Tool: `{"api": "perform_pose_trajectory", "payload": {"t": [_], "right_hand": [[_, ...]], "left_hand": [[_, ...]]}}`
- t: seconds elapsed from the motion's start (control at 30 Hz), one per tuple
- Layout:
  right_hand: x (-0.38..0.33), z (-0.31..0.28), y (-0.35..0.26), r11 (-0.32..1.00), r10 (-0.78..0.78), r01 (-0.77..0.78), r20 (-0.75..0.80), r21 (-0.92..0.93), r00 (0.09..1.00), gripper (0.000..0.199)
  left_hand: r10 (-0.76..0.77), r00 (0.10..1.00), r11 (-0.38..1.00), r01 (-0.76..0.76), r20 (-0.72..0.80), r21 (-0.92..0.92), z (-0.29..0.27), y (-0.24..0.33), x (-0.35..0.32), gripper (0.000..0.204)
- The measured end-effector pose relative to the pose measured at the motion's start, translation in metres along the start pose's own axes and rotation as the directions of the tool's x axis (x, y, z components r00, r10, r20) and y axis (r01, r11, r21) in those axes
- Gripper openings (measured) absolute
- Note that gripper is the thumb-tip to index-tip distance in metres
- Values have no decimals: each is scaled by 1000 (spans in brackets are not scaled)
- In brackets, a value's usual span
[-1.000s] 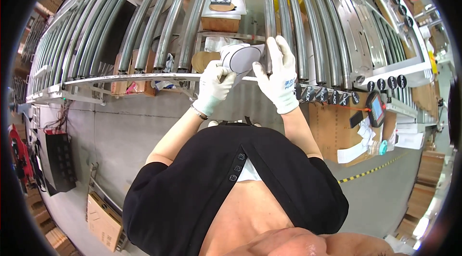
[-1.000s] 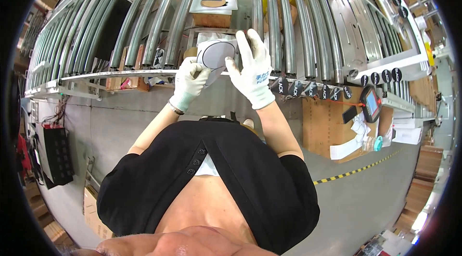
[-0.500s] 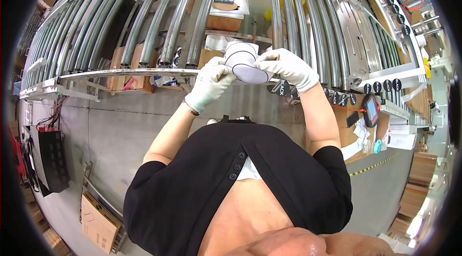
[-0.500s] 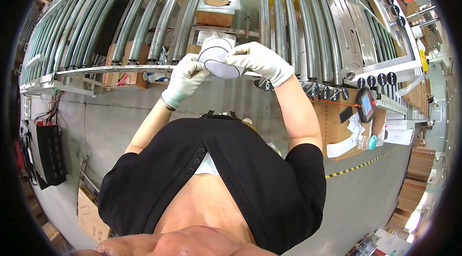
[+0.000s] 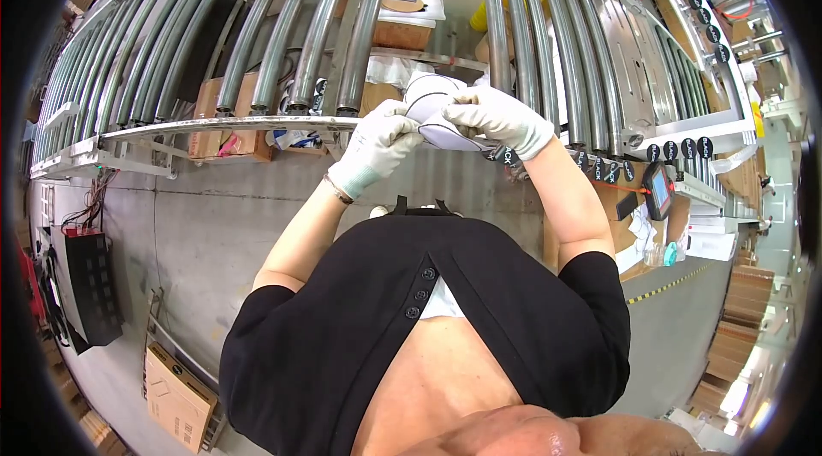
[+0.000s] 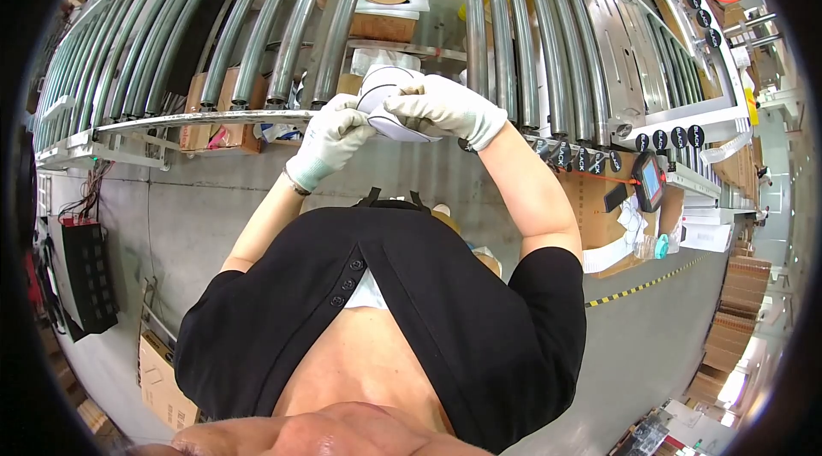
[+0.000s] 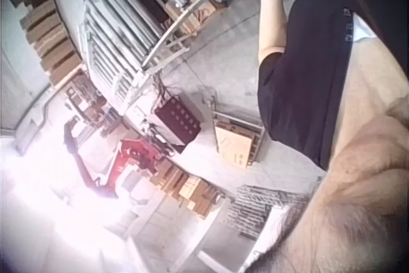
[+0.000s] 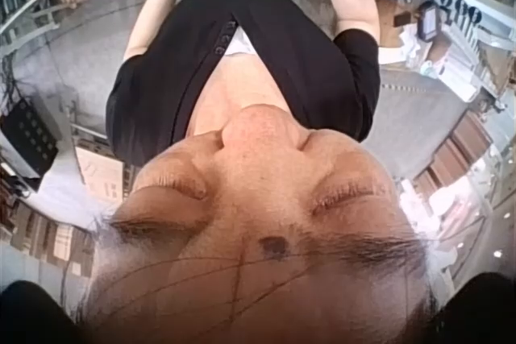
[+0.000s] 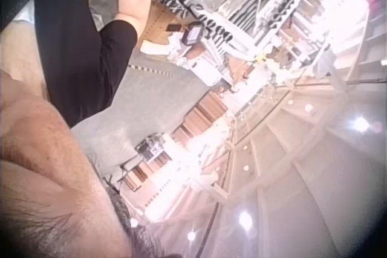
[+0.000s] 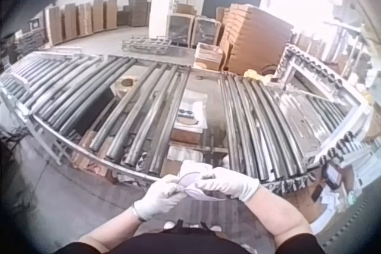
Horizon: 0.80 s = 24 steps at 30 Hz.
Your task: Packing and labeling treadmill components and sealing boxes on a conveyor belt.
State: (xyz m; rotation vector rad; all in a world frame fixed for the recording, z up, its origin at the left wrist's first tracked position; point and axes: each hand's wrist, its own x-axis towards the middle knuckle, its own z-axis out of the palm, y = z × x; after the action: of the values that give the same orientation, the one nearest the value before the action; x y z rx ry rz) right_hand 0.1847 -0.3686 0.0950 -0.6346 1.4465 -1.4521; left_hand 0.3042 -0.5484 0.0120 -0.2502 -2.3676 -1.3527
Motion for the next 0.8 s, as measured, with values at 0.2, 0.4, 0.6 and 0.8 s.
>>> {"api": "perform_pose_trajectory", "payload": {"t": [0.2, 0.4, 0.6, 0.8], "right_hand": [[2, -12, 18, 983, 39, -45, 40, 177, 998, 24], [4, -9, 26, 939, -78, 38, 103, 342, 992, 42], [0, -5, 27, 965, -32, 21, 39, 260, 999, 44], [-6, -5, 22, 989, -47, 44, 16, 143, 999, 43]], "left_hand": [[9, 1000, 999, -9, -8, -49, 3, -6, -3, 12], [-12, 1000, 995, 10, -16, -98, 2, -4, 0, 13], [-12, 1000, 995, 11, -5, -104, 3, -3, 0, 13], [0, 1000, 996, 1, 11, -86, 4, -1, -2, 11]]}}
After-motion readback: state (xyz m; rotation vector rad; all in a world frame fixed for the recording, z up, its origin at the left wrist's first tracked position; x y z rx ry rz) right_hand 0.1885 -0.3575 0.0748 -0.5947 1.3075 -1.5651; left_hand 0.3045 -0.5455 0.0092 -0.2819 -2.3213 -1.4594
